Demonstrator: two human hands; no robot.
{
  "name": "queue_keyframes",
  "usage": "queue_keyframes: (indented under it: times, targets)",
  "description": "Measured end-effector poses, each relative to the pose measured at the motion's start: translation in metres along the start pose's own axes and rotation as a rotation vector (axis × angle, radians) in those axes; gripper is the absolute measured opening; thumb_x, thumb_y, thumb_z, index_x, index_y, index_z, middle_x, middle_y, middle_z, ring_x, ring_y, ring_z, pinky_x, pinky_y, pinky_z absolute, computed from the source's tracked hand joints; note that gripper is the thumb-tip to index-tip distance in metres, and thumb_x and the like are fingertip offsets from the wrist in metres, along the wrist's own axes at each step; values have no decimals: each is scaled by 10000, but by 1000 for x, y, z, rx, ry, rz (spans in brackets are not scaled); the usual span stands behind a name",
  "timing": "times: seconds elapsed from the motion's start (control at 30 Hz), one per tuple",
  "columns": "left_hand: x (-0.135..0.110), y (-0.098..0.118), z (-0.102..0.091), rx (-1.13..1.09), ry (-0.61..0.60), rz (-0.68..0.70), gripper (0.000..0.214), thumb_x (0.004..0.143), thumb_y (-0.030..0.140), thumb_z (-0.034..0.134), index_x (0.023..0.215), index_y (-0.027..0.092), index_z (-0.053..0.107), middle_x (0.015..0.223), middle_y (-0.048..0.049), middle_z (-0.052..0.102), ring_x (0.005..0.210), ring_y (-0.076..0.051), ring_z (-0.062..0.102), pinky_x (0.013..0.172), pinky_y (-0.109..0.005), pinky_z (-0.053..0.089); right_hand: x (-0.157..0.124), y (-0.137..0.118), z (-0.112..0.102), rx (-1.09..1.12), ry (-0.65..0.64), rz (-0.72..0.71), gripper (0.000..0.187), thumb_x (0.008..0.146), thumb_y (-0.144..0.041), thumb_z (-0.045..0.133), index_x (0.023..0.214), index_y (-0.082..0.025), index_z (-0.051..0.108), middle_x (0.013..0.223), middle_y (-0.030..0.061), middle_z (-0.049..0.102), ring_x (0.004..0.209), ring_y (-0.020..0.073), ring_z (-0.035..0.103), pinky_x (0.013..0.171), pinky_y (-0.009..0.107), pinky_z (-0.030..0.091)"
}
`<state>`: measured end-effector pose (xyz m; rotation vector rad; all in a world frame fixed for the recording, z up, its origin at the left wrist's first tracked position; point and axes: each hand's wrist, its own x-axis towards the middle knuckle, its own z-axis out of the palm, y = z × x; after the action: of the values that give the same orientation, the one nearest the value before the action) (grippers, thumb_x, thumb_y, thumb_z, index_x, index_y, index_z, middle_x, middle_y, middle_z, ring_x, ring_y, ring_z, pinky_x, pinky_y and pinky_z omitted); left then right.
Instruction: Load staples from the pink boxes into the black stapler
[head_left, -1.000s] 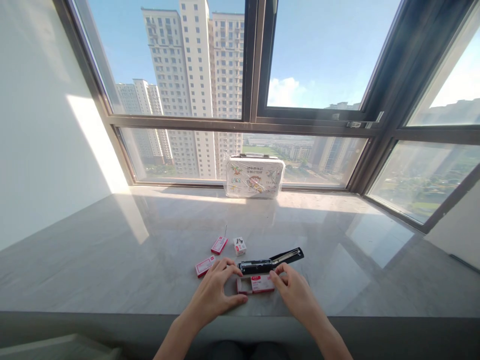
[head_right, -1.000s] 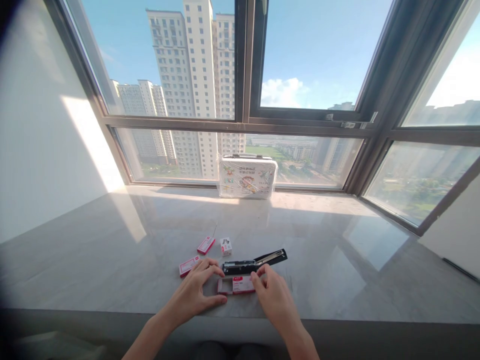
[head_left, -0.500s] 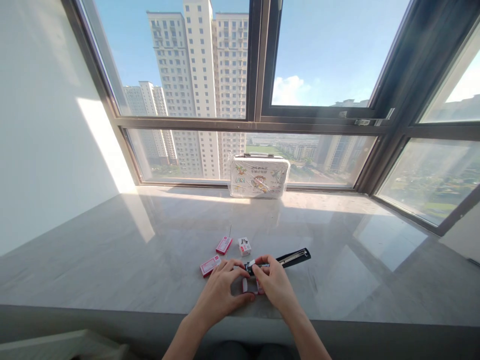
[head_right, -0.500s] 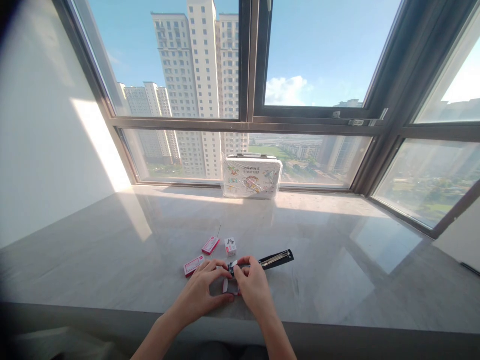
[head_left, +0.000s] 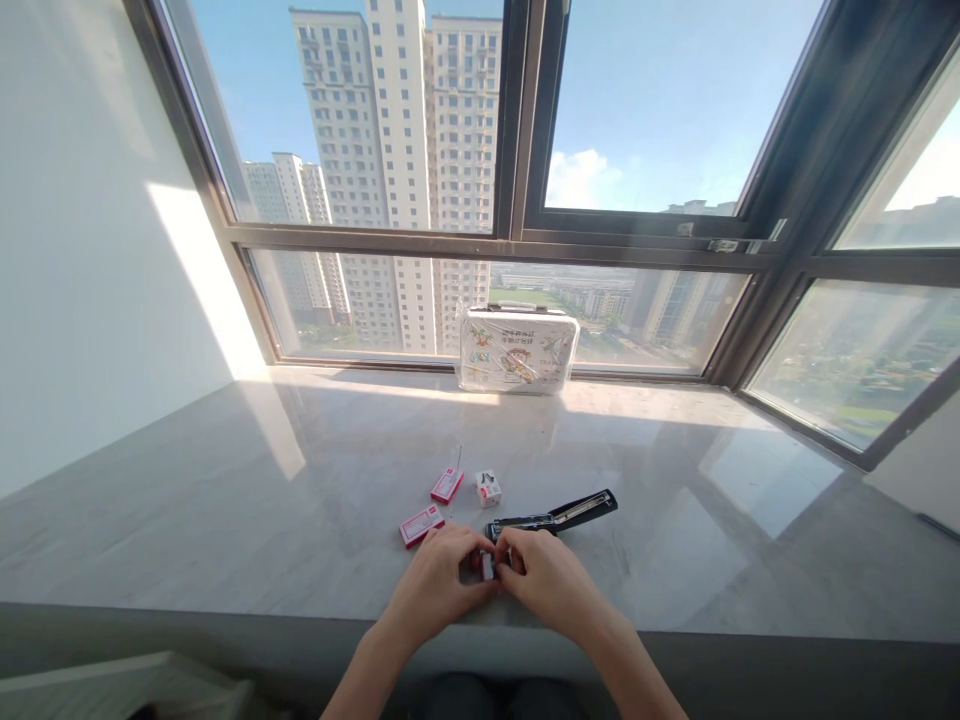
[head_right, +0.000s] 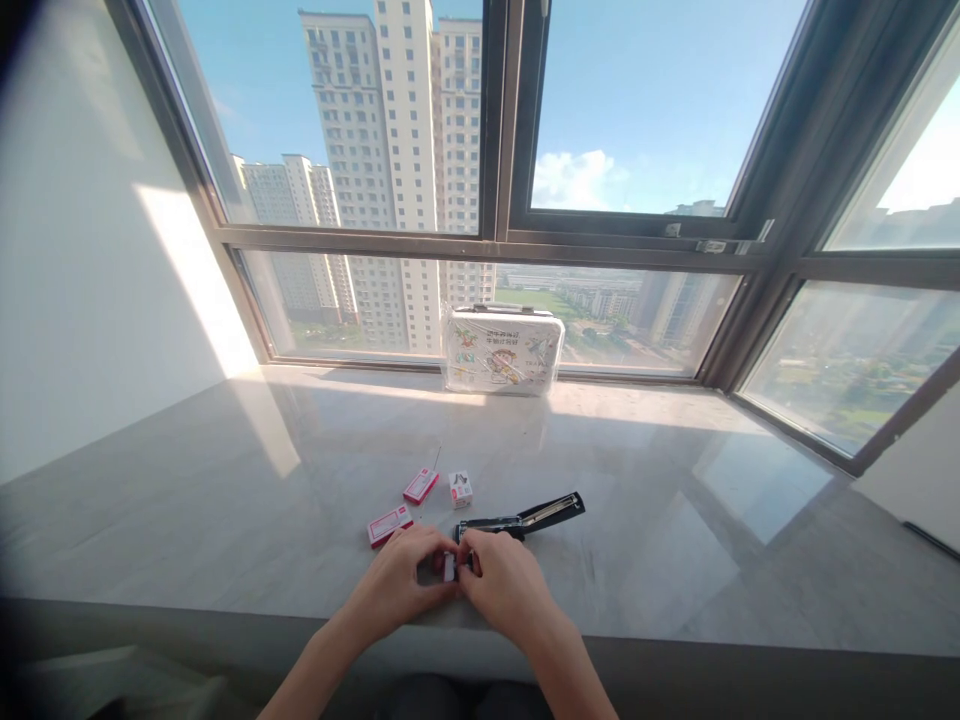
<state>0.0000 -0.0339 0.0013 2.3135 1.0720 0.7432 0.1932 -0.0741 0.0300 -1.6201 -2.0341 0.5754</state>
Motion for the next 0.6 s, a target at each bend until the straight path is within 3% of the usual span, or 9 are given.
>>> queue_keyframes:
  times: [0.13, 0.2, 0.3, 0.5, 0.6]
  targets:
    - [-3, -4, -4, -50, 20, -73, 420, 748, 530, 787, 1030, 245, 664, 840, 15, 668, 796, -190, 591, 726, -285, 379, -13, 15, -9, 39, 24, 71, 118, 896, -337, 595, 947, -248, 654, 644, -36, 623, 611, 140, 539, 553, 239, 255]
    - [-6, -6, -5, -35, 46, -130, 365, 867, 575, 640, 940, 218, 643, 786, 13, 652, 727, -172, 573, 669, -276, 367, -21, 28, -16, 7, 73, 146, 212, 950, -408, 528, 897, -233, 636, 636, -21, 629, 610, 150, 544, 559, 250, 254]
    - [-9, -4, 0, 111, 61, -155, 455, 1014, 494, 390, 714, 209, 580, 674, 5, 611, 666, -164, 548, 665, -292, 341, -29, 43, -19, -105, 86, 255, 461, 1010, -484, 386, 699, -214, 592, 663, 32, 661, 616, 165, 561, 572, 278, 243]
    - [-3, 16, 23, 336, 80, -105, 388, 1017, 345, 400, 725, 224, 626, 726, -35, 671, 730, -202, 606, 736, -333, 323, -24, 36, 1, -173, 77, 256, 553, 1002, -579, 347, 683, -220, 620, 725, 64, 700, 652, 186, 598, 575, 299, 240]
    - [1, 21, 24, 305, 94, -135, 427, 1040, 355, 354, 737, 229, 628, 711, -28, 677, 693, -195, 611, 679, -317, 312, -28, 53, -4, -87, 82, 280, 578, 964, -655, 384, 647, -211, 577, 630, 31, 646, 586, 160, 552, 556, 284, 256]
